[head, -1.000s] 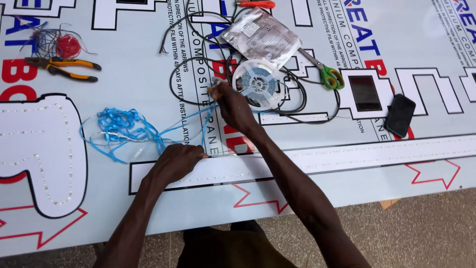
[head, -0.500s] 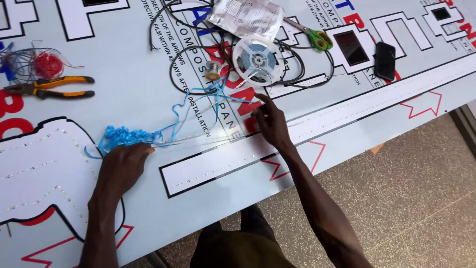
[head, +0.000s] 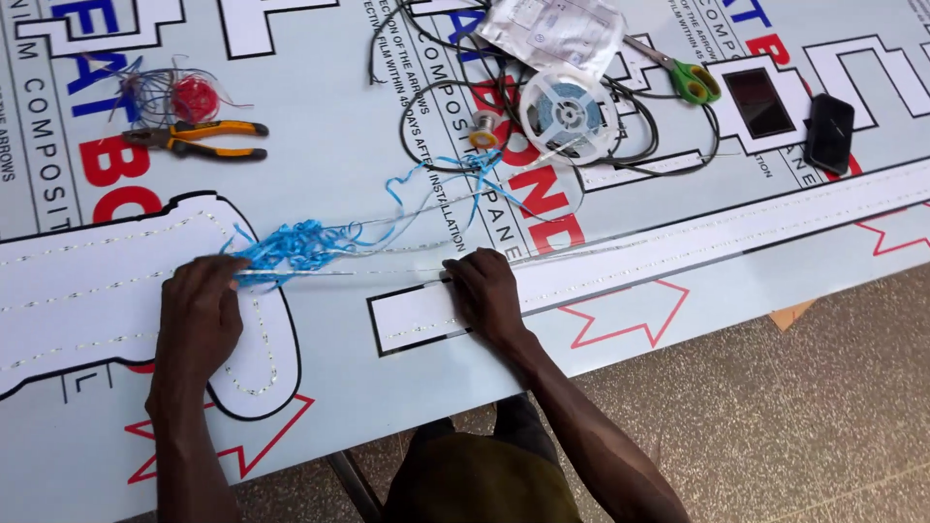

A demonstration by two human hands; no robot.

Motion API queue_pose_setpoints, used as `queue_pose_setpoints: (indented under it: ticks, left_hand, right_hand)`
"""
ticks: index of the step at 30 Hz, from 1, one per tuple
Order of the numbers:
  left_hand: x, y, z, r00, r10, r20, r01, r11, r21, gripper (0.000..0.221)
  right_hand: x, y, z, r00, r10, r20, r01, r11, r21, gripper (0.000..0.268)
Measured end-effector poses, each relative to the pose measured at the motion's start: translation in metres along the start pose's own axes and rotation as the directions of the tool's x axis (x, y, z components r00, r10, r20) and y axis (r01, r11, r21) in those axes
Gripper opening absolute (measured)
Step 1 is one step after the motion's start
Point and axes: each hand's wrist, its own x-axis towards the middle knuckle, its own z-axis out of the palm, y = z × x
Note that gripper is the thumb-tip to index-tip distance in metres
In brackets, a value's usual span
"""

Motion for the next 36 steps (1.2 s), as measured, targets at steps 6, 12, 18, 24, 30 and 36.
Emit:
queue_pose_setpoints:
  ticks: [6, 12, 18, 24, 30, 36]
  left_hand:
    - [0.011, 0.086, -0.002, 0.987, 0.001, -0.160, -0.052, 0.948, -0.315, 0.041]
    - [0.071, 0.148, 0.029, 0.985, 0.125, 0.119, -0.024, 0.783, -0.622, 0.036]
    - [0.110, 0.156, 0.038, 0.703, 0.008, 0.711, 0.298, 0.905, -0.305, 0.029]
    - [0.104, 0.153, 0.025, 0.652, -0.044, 0.757, 0.479, 0.798, -0.366, 0.033]
    - [0.100, 0.141, 0.033, 0.719, -0.104, 0.688, 0.525, 0.730, -0.438, 0.031]
    - [0.097, 0.134, 0.040, 0.710, -0.199, 0.675, 0.589, 0.693, -0.416, 0.032]
  right_hand:
    - [-0.011, 0.003, 0.008, 0.997, 0.042, -0.063, -0.045, 0.997, -0.061, 0.025]
    - [-0.014, 0.003, 0.010, 0.995, -0.015, -0.097, 0.007, 0.996, -0.087, 0.026]
    - [-0.016, -0.002, 0.005, 0.990, -0.029, -0.136, 0.018, 0.997, -0.080, 0.024]
    - [-0.021, -0.006, -0.033, 1.000, 0.026, 0.004, -0.026, 0.999, 0.039, 0.030]
    - [-0.056, 0.089, -0.119, 0.941, 0.324, -0.100, -0.332, 0.941, -0.072, 0.048]
    - [-0.112, 0.169, -0.160, 0.743, 0.628, -0.231, -0.662, 0.643, -0.385, 0.052]
